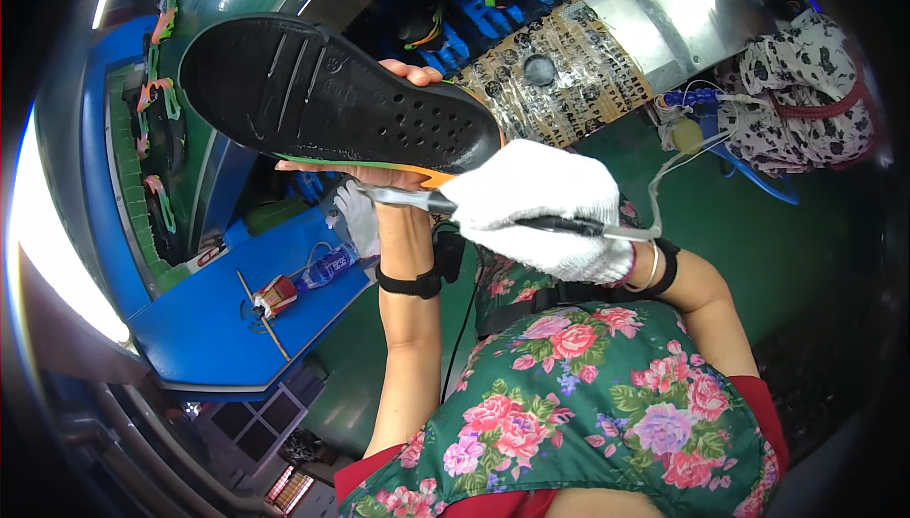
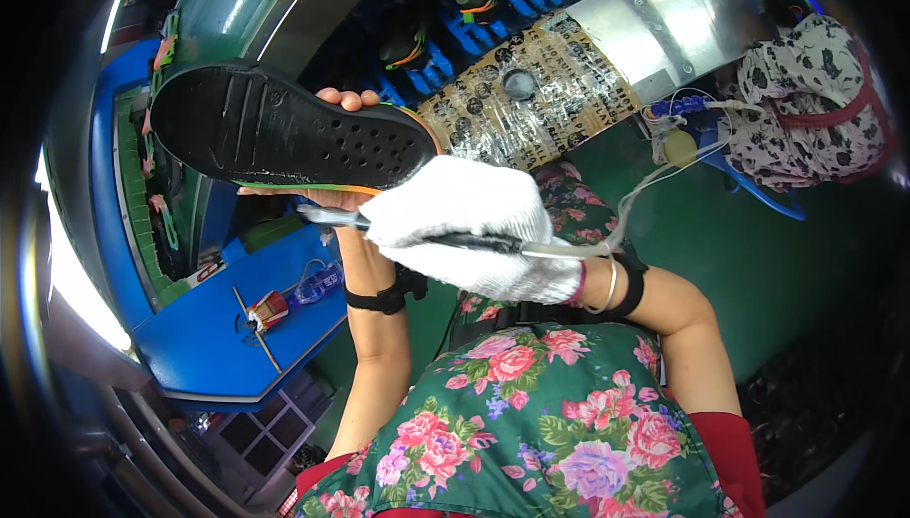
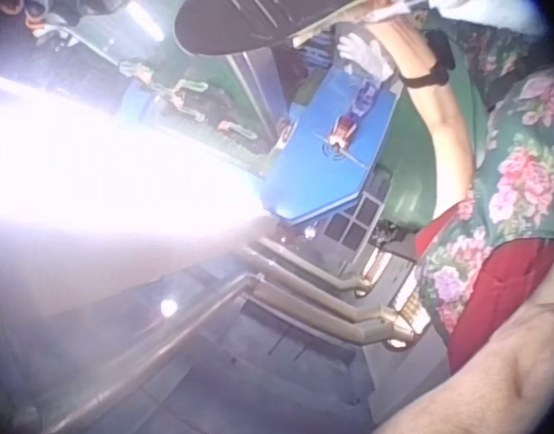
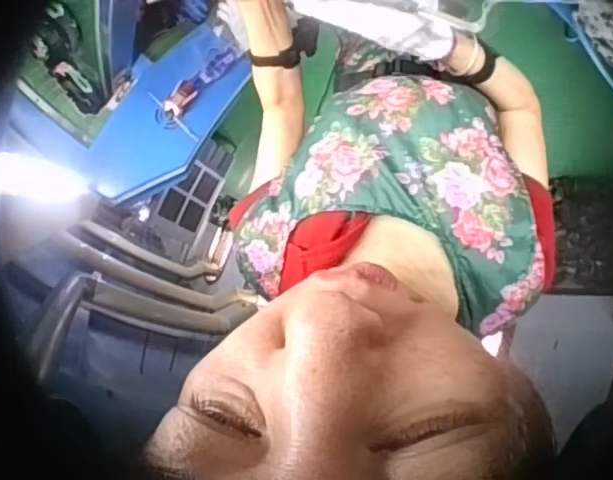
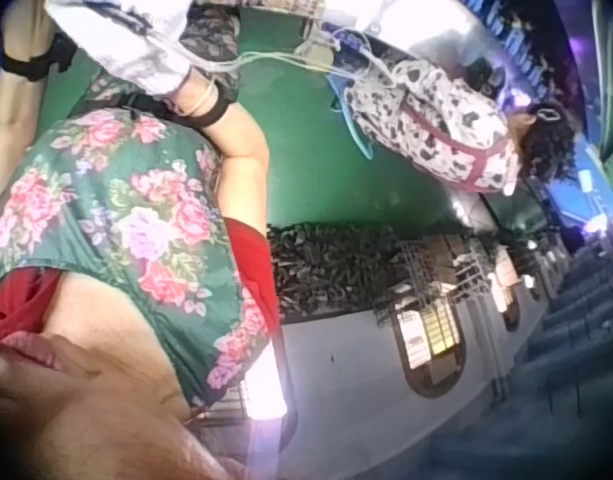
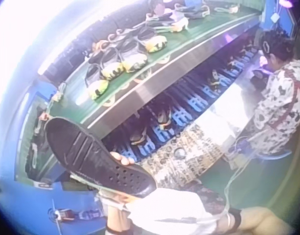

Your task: Apply adhesive to the edges and surfaces of shoe soles using a brush.

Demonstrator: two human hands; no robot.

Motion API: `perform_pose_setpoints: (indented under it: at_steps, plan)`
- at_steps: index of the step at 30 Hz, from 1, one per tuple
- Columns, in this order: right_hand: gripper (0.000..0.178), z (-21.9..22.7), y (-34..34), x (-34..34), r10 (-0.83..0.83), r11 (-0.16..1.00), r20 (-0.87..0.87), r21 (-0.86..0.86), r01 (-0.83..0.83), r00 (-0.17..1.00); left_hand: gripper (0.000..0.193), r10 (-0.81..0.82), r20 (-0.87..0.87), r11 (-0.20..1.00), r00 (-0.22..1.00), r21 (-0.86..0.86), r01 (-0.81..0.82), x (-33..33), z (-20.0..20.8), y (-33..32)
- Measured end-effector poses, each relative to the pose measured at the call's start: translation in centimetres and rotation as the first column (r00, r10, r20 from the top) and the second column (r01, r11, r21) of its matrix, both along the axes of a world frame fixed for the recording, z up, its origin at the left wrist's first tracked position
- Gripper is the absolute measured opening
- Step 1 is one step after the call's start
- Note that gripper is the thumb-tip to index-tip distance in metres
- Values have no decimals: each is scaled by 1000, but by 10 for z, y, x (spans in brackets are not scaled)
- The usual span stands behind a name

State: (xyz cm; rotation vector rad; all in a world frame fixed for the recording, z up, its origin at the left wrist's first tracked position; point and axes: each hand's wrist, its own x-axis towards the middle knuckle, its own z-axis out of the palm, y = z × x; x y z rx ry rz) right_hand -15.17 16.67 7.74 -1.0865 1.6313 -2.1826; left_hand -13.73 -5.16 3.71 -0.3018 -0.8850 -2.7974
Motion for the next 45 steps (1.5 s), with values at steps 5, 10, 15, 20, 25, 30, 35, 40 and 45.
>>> perform_pose_setpoints:
  at_steps: [5, 10, 15, 20, 25, 30, 35, 40, 45]
  plan:
    - [17, -8, 5, -5, -104, 992, 240, -45, 118, 965, 129, 78, 88, 997, 993, 14, -80, 2, -5, -3]
    - [15, -18, 19, -3, -202, 970, 52, 150, 192, 978, 131, -7, 109, 1000, 994, 30, 4, 5, -4, -5]
    - [15, -20, 25, -4, 21, 994, 467, 82, -67, 884, 144, 71, 178, 996, 982, 42, -79, -2, -3, 6]
    - [20, -20, 29, -12, -129, 984, -12, 125, 129, 992, 141, -57, 181, 996, 982, 72, 45, -2, -2, 8]
    - [18, -20, 34, -14, 187, 980, -48, 79, -182, 981, 137, -142, 306, 977, 941, -111, 183, 0, -3, -1]
    - [21, -25, 32, -18, 109, 989, -331, 126, -71, 937, 140, -272, 397, 950, 877, -33, 310, 2, -5, -2]
    - [25, -28, 29, -21, 420, 898, -144, -77, -433, 896, 126, -404, 489, 885, 773, -3, 465, 7, -14, -4]
    - [38, -36, 32, -26, 355, 933, -475, 229, -277, 805, 103, -363, 665, 875, 653, 3, 483, 10, -16, -3]
    - [18, -34, 32, -33, 259, 960, -298, 182, -211, 919, 102, -191, 856, 960, 481, 61, 272, 13, -5, 9]
